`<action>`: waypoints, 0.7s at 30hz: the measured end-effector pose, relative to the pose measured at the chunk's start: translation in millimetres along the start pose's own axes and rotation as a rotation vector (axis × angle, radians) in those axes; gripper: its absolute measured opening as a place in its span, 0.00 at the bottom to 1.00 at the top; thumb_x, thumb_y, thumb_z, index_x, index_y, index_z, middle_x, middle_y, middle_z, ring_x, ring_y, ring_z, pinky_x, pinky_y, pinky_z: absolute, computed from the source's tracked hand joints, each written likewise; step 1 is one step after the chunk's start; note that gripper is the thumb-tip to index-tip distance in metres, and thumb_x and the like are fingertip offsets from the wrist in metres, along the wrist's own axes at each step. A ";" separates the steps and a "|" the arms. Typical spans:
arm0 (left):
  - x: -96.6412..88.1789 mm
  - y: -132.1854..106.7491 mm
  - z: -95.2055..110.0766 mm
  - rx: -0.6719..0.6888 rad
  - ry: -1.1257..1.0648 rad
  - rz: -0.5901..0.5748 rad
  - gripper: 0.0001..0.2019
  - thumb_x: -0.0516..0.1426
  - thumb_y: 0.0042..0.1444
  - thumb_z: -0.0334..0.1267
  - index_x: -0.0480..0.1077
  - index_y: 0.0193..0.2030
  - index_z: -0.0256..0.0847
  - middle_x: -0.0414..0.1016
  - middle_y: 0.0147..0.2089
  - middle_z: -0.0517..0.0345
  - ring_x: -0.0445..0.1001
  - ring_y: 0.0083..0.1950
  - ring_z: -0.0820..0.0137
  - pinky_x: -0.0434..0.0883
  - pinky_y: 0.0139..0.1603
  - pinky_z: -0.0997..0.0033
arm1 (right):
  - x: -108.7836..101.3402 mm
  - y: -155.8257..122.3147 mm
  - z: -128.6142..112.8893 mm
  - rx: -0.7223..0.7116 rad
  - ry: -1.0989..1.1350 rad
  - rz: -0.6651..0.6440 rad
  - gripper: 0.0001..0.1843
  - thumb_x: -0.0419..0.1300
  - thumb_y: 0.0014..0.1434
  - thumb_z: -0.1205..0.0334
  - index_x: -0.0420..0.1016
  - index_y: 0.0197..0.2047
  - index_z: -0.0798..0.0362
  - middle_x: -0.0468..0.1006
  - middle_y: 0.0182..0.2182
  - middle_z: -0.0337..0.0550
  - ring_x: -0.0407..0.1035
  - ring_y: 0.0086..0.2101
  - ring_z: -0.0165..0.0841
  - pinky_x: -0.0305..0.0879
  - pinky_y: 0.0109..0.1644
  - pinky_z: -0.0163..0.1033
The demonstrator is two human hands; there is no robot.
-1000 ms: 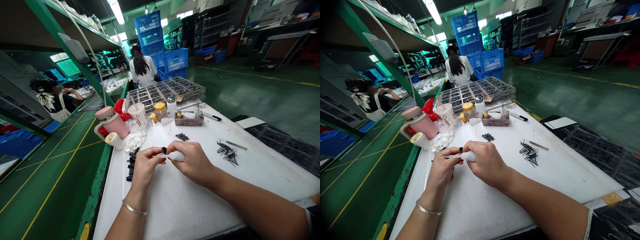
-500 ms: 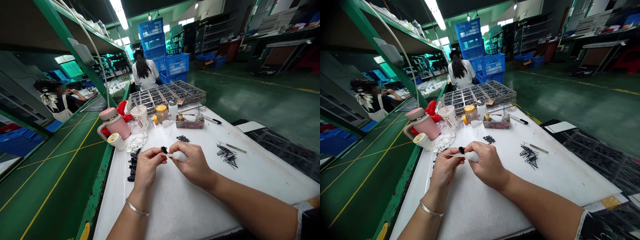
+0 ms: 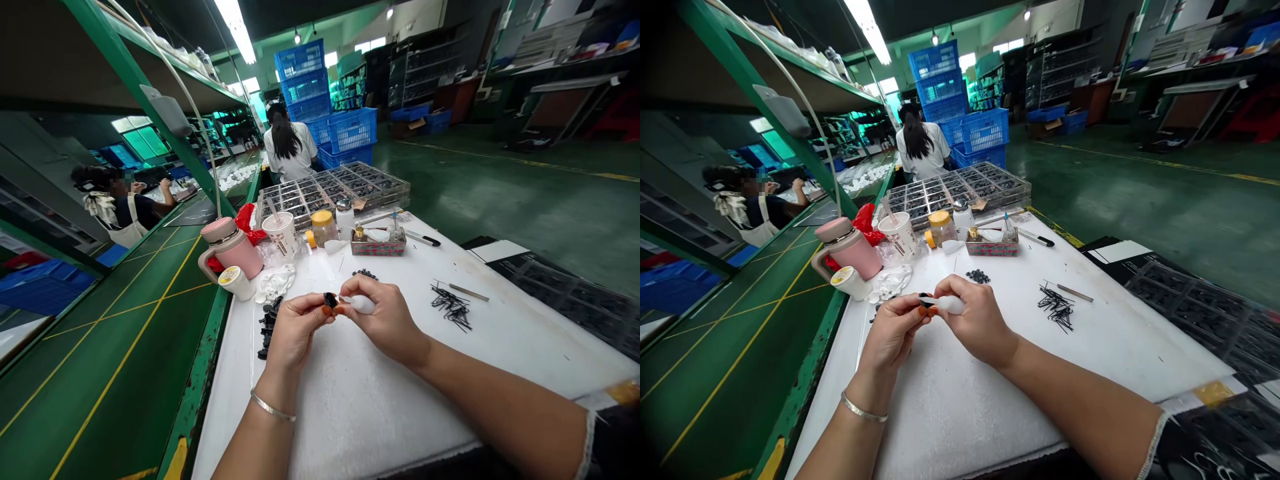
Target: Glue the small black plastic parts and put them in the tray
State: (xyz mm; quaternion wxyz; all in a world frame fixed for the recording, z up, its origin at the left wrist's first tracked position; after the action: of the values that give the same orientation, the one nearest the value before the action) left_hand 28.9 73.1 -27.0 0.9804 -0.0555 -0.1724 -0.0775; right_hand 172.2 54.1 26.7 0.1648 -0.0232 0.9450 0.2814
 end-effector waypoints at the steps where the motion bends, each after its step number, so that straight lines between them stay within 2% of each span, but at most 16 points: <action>1: -1.1 0.2 -0.4 -0.004 -0.002 0.008 0.09 0.69 0.40 0.34 0.78 0.31 0.37 0.79 0.31 0.55 0.76 0.30 0.75 0.72 0.31 0.83 | 0.4 0.2 1.2 0.009 -0.001 -0.004 0.06 0.63 0.52 0.69 0.70 0.33 0.53 0.74 0.28 0.35 0.68 0.29 0.27 0.61 0.35 0.31; 4: -2.9 0.4 0.7 0.007 0.024 0.000 0.09 0.68 0.41 0.34 0.77 0.31 0.37 0.78 0.30 0.57 0.76 0.31 0.74 0.73 0.32 0.81 | 0.7 0.5 4.8 0.035 -0.005 -0.024 0.05 0.63 0.52 0.66 0.70 0.32 0.53 0.74 0.27 0.35 0.67 0.29 0.27 0.60 0.34 0.32; 7: -1.3 -1.0 3.3 0.021 0.102 -0.046 0.08 0.66 0.46 0.36 0.74 0.34 0.37 0.79 0.34 0.56 0.77 0.35 0.73 0.74 0.35 0.78 | -1.1 2.2 10.6 0.087 0.020 -0.061 0.04 0.63 0.52 0.65 0.71 0.31 0.53 0.74 0.27 0.35 0.68 0.28 0.27 0.61 0.33 0.32; 12: 0.8 -3.8 8.0 0.034 0.193 -0.051 0.11 0.65 0.49 0.38 0.71 0.37 0.37 0.80 0.36 0.52 0.78 0.38 0.67 0.72 0.32 0.78 | -12.8 8.2 24.6 0.249 0.169 -0.059 0.10 0.60 0.56 0.60 0.69 0.40 0.53 0.74 0.24 0.36 0.68 0.21 0.27 0.61 0.22 0.30; 18: -2.5 -4.2 15.1 0.102 0.271 0.036 0.11 0.65 0.46 0.39 0.73 0.34 0.36 0.79 0.33 0.52 0.78 0.37 0.66 0.72 0.33 0.74 | -10.3 11.3 24.4 0.222 0.059 -0.164 0.07 0.61 0.55 0.60 0.73 0.34 0.56 0.74 0.21 0.38 0.67 0.21 0.27 0.62 0.23 0.30; 21: -0.8 -5.7 16.3 0.107 0.274 0.035 0.11 0.64 0.47 0.40 0.71 0.34 0.36 0.80 0.35 0.50 0.78 0.39 0.65 0.72 0.34 0.73 | -10.3 11.0 24.2 0.196 0.012 -0.159 0.09 0.61 0.56 0.57 0.74 0.34 0.56 0.74 0.21 0.38 0.68 0.22 0.27 0.62 0.24 0.31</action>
State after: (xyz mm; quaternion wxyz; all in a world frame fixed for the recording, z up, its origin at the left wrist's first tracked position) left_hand 21.8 69.9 -11.6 0.9975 0.0050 -0.0399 -0.0577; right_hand 187.6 75.9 16.8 0.1824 -0.0832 0.9642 0.1734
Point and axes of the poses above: each hand's wrist, its own y-axis towards the middle knuckle, its own x-axis out of the palm, z = x × y, the point moved 7 cm from there along y, towards the middle knuckle
